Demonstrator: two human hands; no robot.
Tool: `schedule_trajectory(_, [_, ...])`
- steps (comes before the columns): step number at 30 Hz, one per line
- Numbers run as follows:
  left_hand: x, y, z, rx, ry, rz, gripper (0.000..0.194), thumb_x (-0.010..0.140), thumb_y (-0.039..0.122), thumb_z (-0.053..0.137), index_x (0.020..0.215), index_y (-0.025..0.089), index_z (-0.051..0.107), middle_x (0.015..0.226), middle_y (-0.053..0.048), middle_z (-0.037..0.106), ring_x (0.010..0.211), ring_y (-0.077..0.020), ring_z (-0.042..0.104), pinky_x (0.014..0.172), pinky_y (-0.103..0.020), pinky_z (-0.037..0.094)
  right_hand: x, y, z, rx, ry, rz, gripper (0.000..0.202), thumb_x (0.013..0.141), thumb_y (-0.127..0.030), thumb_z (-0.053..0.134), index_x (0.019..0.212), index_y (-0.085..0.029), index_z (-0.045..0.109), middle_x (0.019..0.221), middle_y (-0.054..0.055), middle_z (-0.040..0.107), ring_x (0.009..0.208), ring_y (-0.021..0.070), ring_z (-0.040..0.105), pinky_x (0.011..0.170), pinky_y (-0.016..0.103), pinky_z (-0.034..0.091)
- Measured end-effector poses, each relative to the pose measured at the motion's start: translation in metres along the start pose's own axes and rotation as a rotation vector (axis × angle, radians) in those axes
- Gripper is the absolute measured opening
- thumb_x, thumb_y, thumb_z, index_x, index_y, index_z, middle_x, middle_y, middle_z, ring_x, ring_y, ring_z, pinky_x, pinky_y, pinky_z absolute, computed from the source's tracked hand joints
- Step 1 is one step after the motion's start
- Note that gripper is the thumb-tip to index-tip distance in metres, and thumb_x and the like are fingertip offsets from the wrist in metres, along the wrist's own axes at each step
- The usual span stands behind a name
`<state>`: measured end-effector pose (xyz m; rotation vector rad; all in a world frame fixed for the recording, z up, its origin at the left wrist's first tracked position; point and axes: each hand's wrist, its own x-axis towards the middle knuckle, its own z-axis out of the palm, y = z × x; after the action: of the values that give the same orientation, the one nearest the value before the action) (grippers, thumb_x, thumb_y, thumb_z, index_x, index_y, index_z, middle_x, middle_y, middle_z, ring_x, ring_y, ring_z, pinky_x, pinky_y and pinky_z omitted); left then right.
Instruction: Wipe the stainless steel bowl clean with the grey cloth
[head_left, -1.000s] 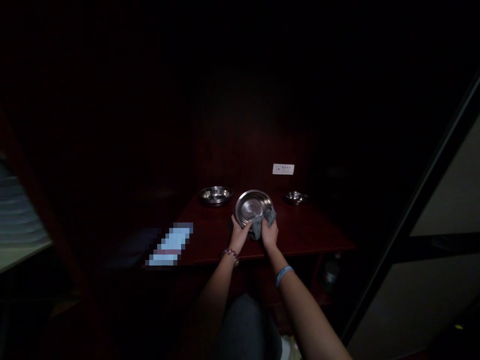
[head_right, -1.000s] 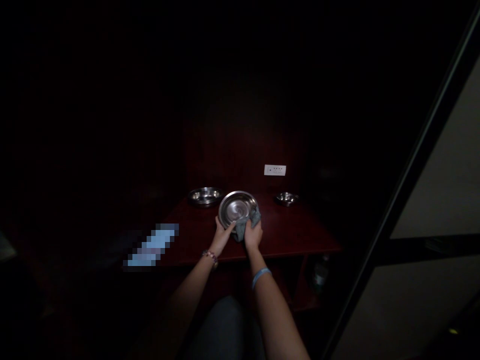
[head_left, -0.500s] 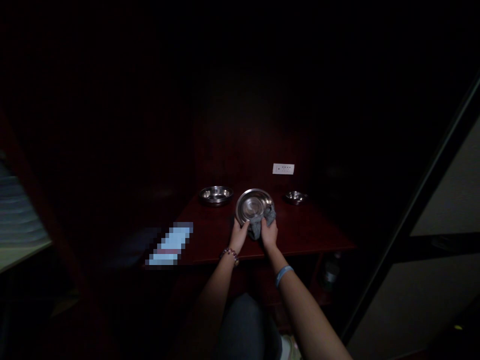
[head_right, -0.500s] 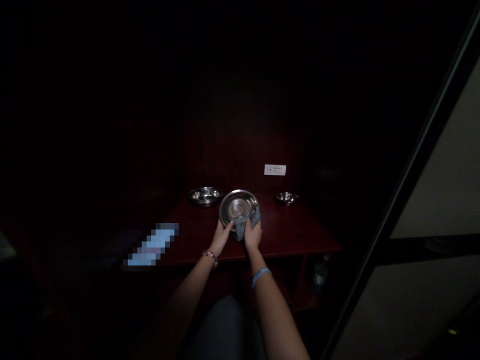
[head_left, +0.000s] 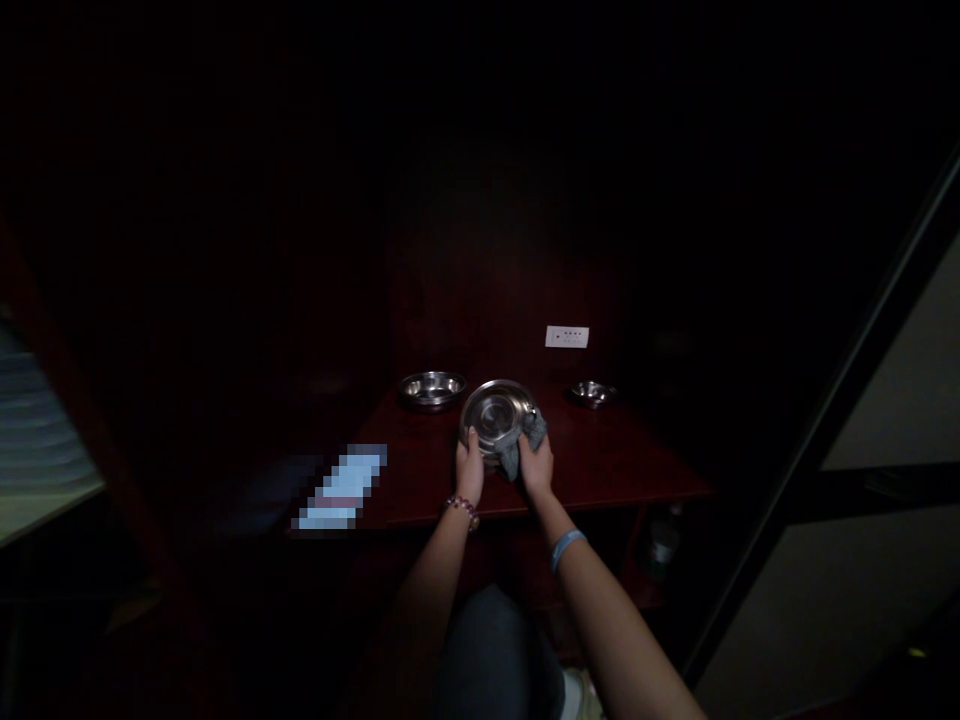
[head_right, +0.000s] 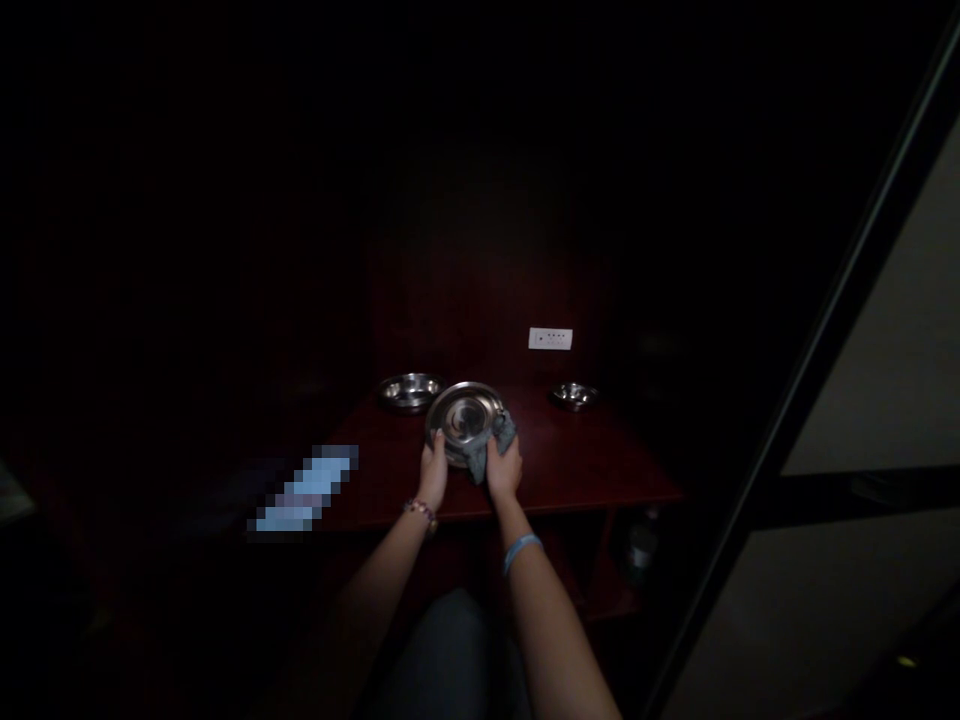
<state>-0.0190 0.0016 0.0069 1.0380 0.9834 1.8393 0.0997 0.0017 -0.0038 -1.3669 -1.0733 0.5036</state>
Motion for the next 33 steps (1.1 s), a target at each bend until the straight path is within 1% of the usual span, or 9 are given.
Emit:
schedule_trajectory(3, [-0.003, 0.005, 0.001, -0.002, -0.009, 0.005, 0.039, 0.091, 0.045, 0.050, 0.112, 0.015, 0.063, 0.114, -0.011, 0.070, 0.108, -0.0203, 0.065, 0.096, -0.031, 0.049, 0.001, 0.000, 0.000, -0.014, -0.003, 0.001, 0.047, 0.086, -0.041, 0.056, 0.129, -0.022, 0.056, 0.119, 0.008, 0.069, 0.110, 0.0219, 0.065, 0.093, 0.029, 0.049])
schedule_trajectory(7, [-0.006, 0.005, 0.002, 0.016, -0.037, 0.031, 0.039, 0.085, 0.040, 0.060, 0.116, 0.017, 0.060, 0.119, -0.011, 0.068, 0.114, -0.0213, 0.062, 0.102, -0.034, 0.045, 0.001, -0.001, -0.001, -0.041, 0.004, 0.027, 0.046, 0.088, -0.039, 0.054, 0.130, -0.021, 0.055, 0.121, 0.009, 0.068, 0.112, 0.0221, 0.065, 0.093, 0.029, 0.049])
schedule_trajectory(11, [-0.004, -0.002, 0.002, 0.042, -0.095, 0.066, 0.053, 0.079, 0.032, 0.068, 0.128, 0.019, 0.051, 0.130, -0.011, 0.061, 0.122, -0.0216, 0.058, 0.110, -0.036, 0.038, 0.000, -0.002, -0.002, -0.059, 0.012, 0.053, 0.046, 0.090, -0.038, 0.051, 0.132, -0.020, 0.054, 0.123, 0.010, 0.067, 0.112, 0.0216, 0.065, 0.092, 0.028, 0.049])
schedule_trajectory(14, [-0.002, -0.005, 0.000, 0.063, -0.092, 0.063, 0.056, 0.080, 0.031, 0.067, 0.131, 0.019, 0.047, 0.135, -0.012, 0.057, 0.127, -0.0212, 0.054, 0.113, -0.036, 0.034, -0.002, -0.005, -0.003, -0.095, -0.003, 0.060, 0.045, 0.091, -0.039, 0.050, 0.131, -0.020, 0.055, 0.119, 0.010, 0.069, 0.109, 0.0217, 0.066, 0.090, 0.028, 0.050])
schedule_trajectory(18, [-0.001, -0.005, -0.001, 0.039, -0.057, 0.056, 0.054, 0.084, 0.031, 0.061, 0.134, 0.020, 0.044, 0.139, -0.011, 0.054, 0.130, -0.0199, 0.050, 0.114, -0.035, 0.031, -0.003, -0.009, -0.004, -0.179, -0.056, 0.060, 0.041, 0.091, -0.045, 0.050, 0.118, -0.018, 0.065, 0.109, 0.012, 0.073, 0.103, 0.0236, 0.068, 0.085, 0.028, 0.050])
schedule_trajectory(23, [-0.002, -0.001, 0.000, 0.047, -0.099, 0.048, 0.053, 0.083, 0.028, 0.062, 0.132, 0.021, 0.044, 0.133, -0.010, 0.058, 0.123, -0.0204, 0.054, 0.114, -0.039, 0.032, -0.003, -0.010, -0.005, -0.247, -0.099, 0.077, 0.039, 0.090, -0.048, 0.051, 0.095, -0.016, 0.073, 0.099, 0.016, 0.074, 0.098, 0.0279, 0.070, 0.079, 0.029, 0.051])
schedule_trajectory(25, [-0.003, -0.001, 0.001, 0.055, -0.112, 0.051, 0.057, 0.080, 0.028, 0.065, 0.133, 0.020, 0.043, 0.135, -0.011, 0.056, 0.124, -0.0207, 0.054, 0.114, -0.039, 0.031, -0.003, -0.010, -0.006, -0.263, -0.106, 0.072, 0.039, 0.090, -0.048, 0.051, 0.091, -0.015, 0.073, 0.098, 0.017, 0.074, 0.098, 0.0290, 0.070, 0.077, 0.029, 0.051])
schedule_trajectory(28, [-0.003, -0.002, 0.001, 0.054, -0.132, 0.058, 0.066, 0.078, 0.026, 0.068, 0.138, 0.019, 0.039, 0.143, -0.013, 0.049, 0.131, -0.0211, 0.049, 0.116, -0.035, 0.029, -0.003, -0.010, -0.005, -0.281, -0.106, 0.070, 0.041, 0.091, -0.048, 0.050, 0.089, -0.014, 0.073, 0.097, 0.018, 0.074, 0.097, 0.0293, 0.070, 0.077, 0.030, 0.051])
schedule_trajectory(33, [0.000, -0.007, 0.001, 0.047, -0.146, 0.055, 0.062, 0.084, 0.027, 0.061, 0.141, 0.019, 0.038, 0.147, -0.012, 0.046, 0.135, -0.0207, 0.044, 0.117, -0.034, 0.026, -0.003, -0.009, -0.005, -0.270, -0.110, 0.071, 0.041, 0.091, -0.048, 0.050, 0.087, -0.015, 0.073, 0.096, 0.019, 0.074, 0.096, 0.0294, 0.071, 0.077, 0.031, 0.051])
